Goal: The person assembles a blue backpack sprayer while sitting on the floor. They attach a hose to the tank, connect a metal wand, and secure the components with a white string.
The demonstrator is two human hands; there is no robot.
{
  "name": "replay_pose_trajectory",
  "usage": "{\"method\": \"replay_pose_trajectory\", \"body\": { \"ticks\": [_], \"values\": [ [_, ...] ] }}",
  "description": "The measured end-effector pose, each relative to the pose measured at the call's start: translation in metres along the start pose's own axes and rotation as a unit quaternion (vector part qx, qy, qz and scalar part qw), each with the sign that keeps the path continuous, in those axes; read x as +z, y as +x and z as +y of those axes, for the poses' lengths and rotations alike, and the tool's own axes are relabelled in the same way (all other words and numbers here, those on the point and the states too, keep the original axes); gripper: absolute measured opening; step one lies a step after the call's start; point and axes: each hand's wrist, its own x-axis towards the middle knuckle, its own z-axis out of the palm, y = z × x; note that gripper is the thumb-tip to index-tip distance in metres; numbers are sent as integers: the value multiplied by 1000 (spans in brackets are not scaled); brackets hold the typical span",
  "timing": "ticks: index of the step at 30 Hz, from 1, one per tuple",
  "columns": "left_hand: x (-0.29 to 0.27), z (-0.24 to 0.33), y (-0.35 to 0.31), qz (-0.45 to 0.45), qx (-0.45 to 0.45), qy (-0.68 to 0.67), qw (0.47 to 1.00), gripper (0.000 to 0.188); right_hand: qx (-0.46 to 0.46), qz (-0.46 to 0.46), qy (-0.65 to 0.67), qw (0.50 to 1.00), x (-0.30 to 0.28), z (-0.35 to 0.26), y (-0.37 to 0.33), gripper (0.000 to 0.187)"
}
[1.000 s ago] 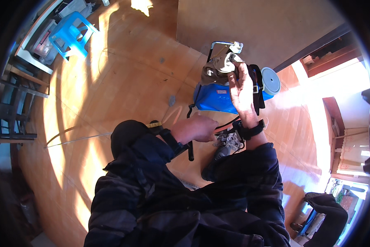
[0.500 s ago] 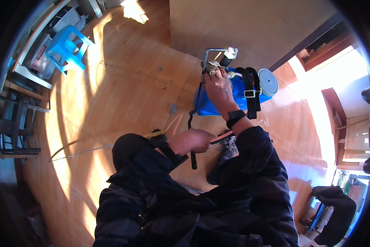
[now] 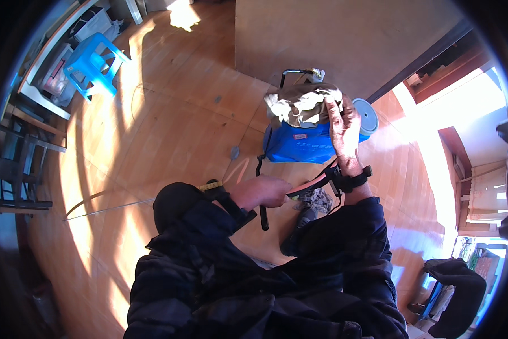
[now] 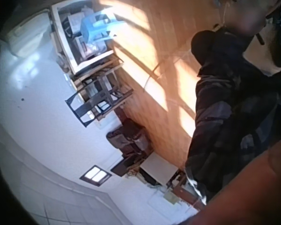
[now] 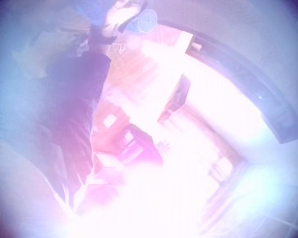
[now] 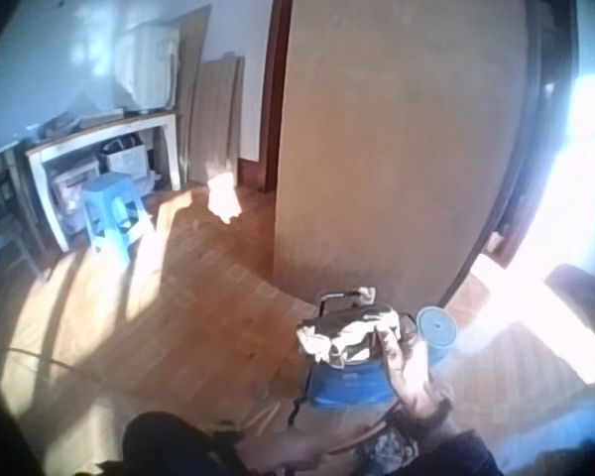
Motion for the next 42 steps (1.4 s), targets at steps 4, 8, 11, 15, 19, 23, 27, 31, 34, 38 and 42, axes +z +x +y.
{"method": "replay_pose_trajectory", "body": {
  "ticks": [4,8,11,15,19,23,27,31,34,38,42],
  "values": [
    [-2,3,5,-16,1,2,1000,36,-65,51,-175,981,9,20,3,34],
    [-1,5,8,-6,1,4,1000,35,-103,-30,-272,956,20,42,13,34],
    [0,3,8,-9,-2,3,1000,34,6,-111,-229,967,-1,46,27,30],
    [-1,2,10,-2,2,22,1000,33,-4,3,-290,957,-17,48,40,32],
    [-3,8,11,3,5,23,1000,33,-64,51,-406,910,-15,62,45,30],
    [-5,10,8,3,-1,13,1000,33,5,63,-462,885,-36,76,55,34],
    [-8,7,3,7,3,23,1000,32,66,117,-489,862,-73,64,64,34],
    [-10,8,3,11,6,38,999,31,27,93,-452,887,-75,35,61,34],
    [-8,9,4,19,10,51,998,30,-40,-90,-390,915,-37,24,44,26],
    [0,5,5,39,7,32,999,28,-169,-124,-396,894,12,17,31,18],
    [4,3,7,53,18,44,997,29,-242,-179,-428,852,38,17,21,14]
  ]
}}
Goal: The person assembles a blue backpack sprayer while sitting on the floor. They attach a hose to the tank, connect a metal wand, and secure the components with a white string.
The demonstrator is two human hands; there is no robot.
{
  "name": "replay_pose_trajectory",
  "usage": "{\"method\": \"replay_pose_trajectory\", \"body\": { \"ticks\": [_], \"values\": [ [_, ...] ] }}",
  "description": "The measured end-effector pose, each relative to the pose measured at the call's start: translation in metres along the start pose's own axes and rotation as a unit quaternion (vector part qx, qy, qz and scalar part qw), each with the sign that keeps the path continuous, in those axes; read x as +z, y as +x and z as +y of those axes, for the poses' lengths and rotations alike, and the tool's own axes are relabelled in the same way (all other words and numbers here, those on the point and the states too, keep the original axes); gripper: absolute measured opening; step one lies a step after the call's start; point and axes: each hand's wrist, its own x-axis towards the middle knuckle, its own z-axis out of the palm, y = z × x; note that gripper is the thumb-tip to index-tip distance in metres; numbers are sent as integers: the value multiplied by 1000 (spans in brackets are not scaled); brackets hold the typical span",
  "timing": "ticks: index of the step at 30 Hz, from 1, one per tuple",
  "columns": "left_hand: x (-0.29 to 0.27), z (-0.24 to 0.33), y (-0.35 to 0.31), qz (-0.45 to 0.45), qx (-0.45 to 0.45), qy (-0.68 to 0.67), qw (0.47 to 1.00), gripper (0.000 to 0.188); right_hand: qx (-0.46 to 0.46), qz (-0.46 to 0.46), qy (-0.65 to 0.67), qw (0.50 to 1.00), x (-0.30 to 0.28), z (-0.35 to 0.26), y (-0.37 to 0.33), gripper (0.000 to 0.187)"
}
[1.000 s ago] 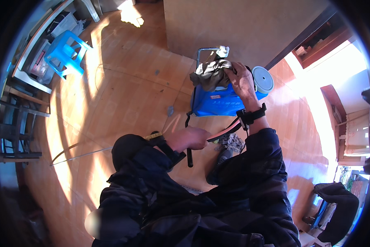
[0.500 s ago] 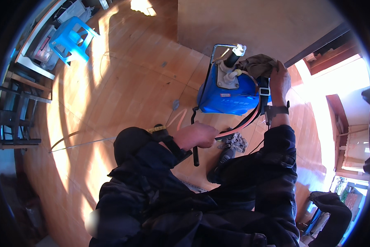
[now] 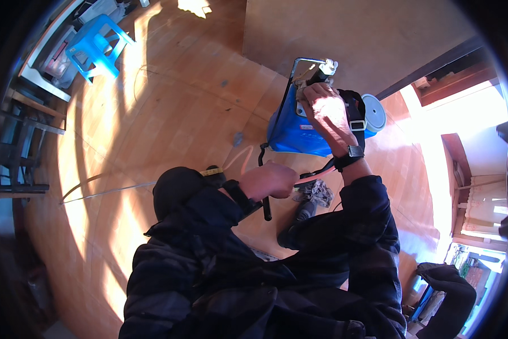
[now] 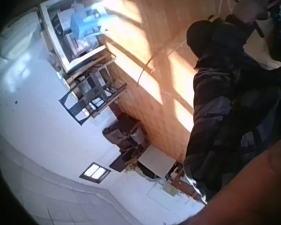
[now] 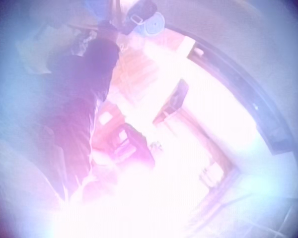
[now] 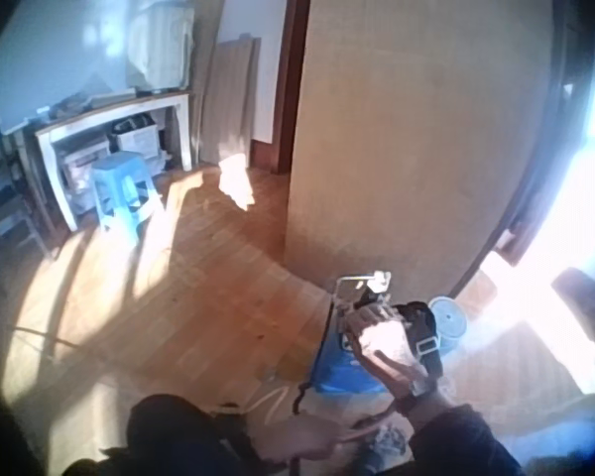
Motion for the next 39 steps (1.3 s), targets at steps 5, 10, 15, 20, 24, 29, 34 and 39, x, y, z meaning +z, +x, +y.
{"method": "replay_pose_trajectory", "body": {
  "ticks": [5,10,15,20,24,29,34,39],
  "values": [
    [-4,4,-3,0,2,-16,1000,29,-77,-12,-71,994,19,-5,2,13],
    [-12,2,-8,-7,3,-14,1000,31,-65,0,-82,995,33,-11,-2,13],
    [-12,-1,-6,-13,3,-4,1000,32,53,1,153,987,38,-34,-17,13],
    [-14,-1,-6,-18,-15,-13,1000,34,131,-53,295,945,30,-41,-19,24],
    [-17,-3,-7,-13,-6,-25,1000,34,137,-170,431,875,4,-46,-27,30],
    [-17,2,-8,-65,-16,-40,997,34,235,32,577,782,-52,-27,-27,19],
    [-20,5,-2,-59,-12,-31,998,33,117,140,113,977,-40,-13,-21,16],
    [-14,2,-1,-38,-1,-17,999,31,-22,72,-31,997,43,-17,-22,10]
  ]
}}
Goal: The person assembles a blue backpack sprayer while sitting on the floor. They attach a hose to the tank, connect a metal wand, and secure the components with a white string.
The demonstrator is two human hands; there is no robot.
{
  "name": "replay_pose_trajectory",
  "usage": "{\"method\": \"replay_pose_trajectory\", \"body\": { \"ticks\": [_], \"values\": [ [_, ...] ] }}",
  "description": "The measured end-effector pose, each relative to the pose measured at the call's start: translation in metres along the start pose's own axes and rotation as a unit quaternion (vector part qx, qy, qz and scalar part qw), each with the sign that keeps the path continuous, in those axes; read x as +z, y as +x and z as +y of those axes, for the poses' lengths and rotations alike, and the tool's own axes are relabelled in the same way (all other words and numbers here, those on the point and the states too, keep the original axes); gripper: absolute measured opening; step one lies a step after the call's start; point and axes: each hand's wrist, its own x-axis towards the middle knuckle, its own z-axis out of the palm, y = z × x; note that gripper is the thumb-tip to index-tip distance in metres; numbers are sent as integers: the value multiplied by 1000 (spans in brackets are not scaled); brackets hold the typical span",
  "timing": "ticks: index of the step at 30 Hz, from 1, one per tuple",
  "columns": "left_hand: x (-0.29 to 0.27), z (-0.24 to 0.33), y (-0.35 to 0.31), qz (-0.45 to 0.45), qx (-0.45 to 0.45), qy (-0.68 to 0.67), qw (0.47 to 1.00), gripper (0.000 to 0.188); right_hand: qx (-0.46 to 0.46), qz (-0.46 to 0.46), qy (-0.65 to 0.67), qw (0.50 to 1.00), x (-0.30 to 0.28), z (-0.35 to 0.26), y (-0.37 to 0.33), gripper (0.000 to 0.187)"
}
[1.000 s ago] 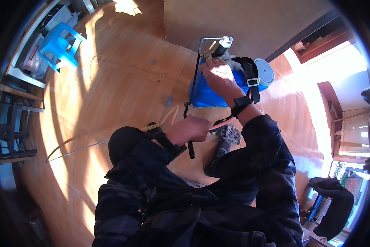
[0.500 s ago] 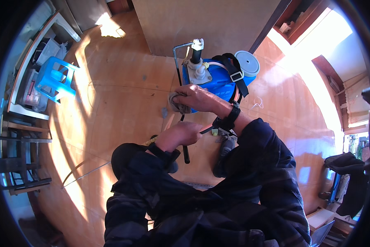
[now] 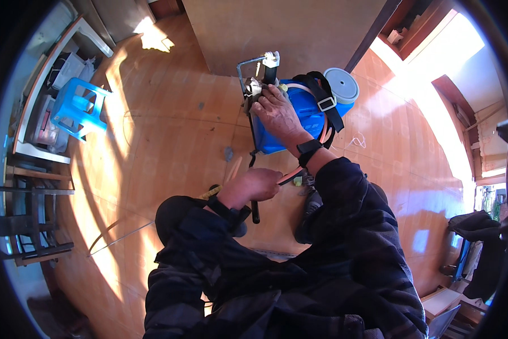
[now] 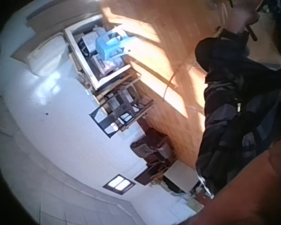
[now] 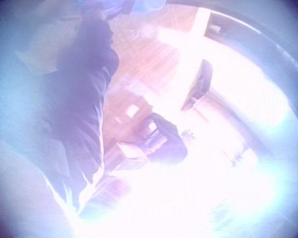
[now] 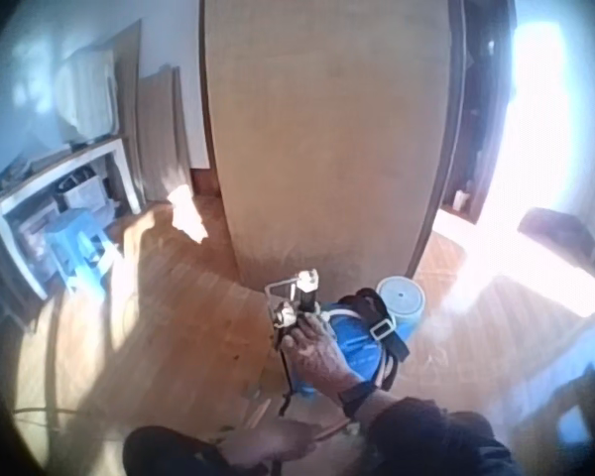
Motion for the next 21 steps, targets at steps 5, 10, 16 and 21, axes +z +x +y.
{"method": "replay_pose_trajectory", "body": {
  "ticks": [5,10,16,21],
  "values": [
    [-1,-4,2,-18,-27,-12,999,33,29,-25,117,992,-4,-6,-17,9],
    [-2,-4,-3,-3,-16,-6,1000,33,153,-206,327,909,-52,9,-30,13],
    [2,-2,-7,7,-3,-3,1000,30,413,-99,449,786,-116,60,-44,26],
    [-1,0,-6,0,1,17,1000,28,427,175,502,731,-89,59,-50,27]
  ]
}}
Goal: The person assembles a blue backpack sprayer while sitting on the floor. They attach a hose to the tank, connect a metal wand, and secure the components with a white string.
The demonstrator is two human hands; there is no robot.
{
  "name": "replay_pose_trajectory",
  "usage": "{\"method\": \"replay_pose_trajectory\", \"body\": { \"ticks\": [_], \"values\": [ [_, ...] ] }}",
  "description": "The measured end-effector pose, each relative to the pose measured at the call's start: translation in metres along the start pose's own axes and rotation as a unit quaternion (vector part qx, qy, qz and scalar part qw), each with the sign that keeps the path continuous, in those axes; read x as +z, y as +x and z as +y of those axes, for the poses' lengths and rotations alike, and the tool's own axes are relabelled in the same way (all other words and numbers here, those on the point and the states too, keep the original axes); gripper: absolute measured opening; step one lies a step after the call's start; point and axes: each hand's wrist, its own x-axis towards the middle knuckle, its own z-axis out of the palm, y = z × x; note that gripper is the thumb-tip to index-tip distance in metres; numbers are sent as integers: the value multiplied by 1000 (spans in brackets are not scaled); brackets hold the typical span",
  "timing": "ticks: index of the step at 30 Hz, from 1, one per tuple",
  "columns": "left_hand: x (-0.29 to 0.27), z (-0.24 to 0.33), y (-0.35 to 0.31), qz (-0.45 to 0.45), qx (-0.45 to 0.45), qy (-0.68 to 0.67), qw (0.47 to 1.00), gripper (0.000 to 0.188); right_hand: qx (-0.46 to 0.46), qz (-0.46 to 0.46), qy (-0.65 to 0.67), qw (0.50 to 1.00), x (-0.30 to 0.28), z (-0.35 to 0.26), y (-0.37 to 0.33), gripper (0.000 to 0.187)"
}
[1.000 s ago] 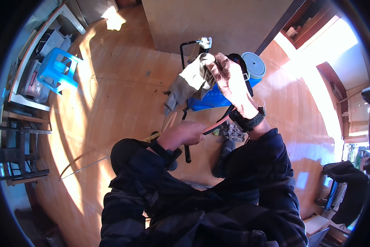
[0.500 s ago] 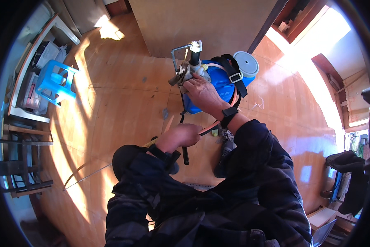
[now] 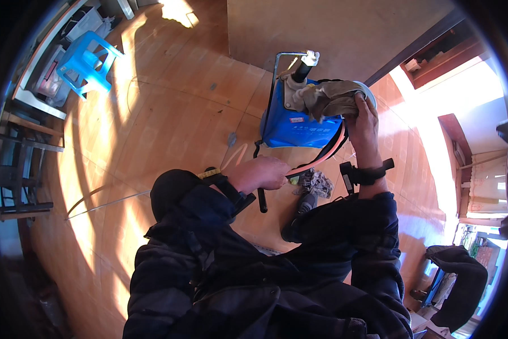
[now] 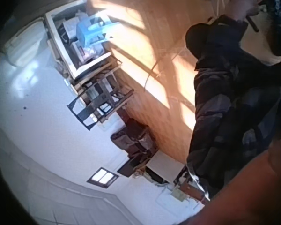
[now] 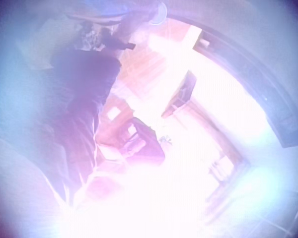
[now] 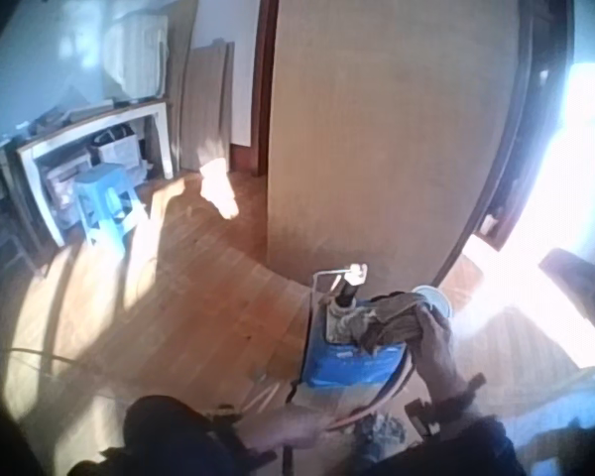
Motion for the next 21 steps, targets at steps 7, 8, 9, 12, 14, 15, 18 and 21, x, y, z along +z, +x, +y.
{"method": "replay_pose_trajectory", "body": {
  "ticks": [7,8,9,12,14,15,18,21],
  "values": [
    [4,1,1,15,-10,10,1000,29,-3,-75,-336,939,39,61,-13,32],
    [4,1,1,11,-12,7,1000,29,-35,-64,-366,928,42,62,-16,31],
    [3,0,1,6,-12,6,1000,30,-67,-51,-396,914,43,61,-18,30],
    [1,-1,1,2,-20,-11,1000,32,-124,-63,-399,906,44,58,-21,32],
    [-1,0,1,-3,-17,-3,1000,33,-179,-92,-369,907,45,56,-22,34],
    [-2,0,1,1,-12,4,1000,33,-236,-125,-370,890,44,55,-27,34],
    [-4,4,0,12,-25,-1,1000,33,-201,-233,-319,896,58,51,-44,32],
    [-7,6,1,-21,-41,-4,999,35,-69,-283,-269,918,82,43,-60,36]
  ]
}}
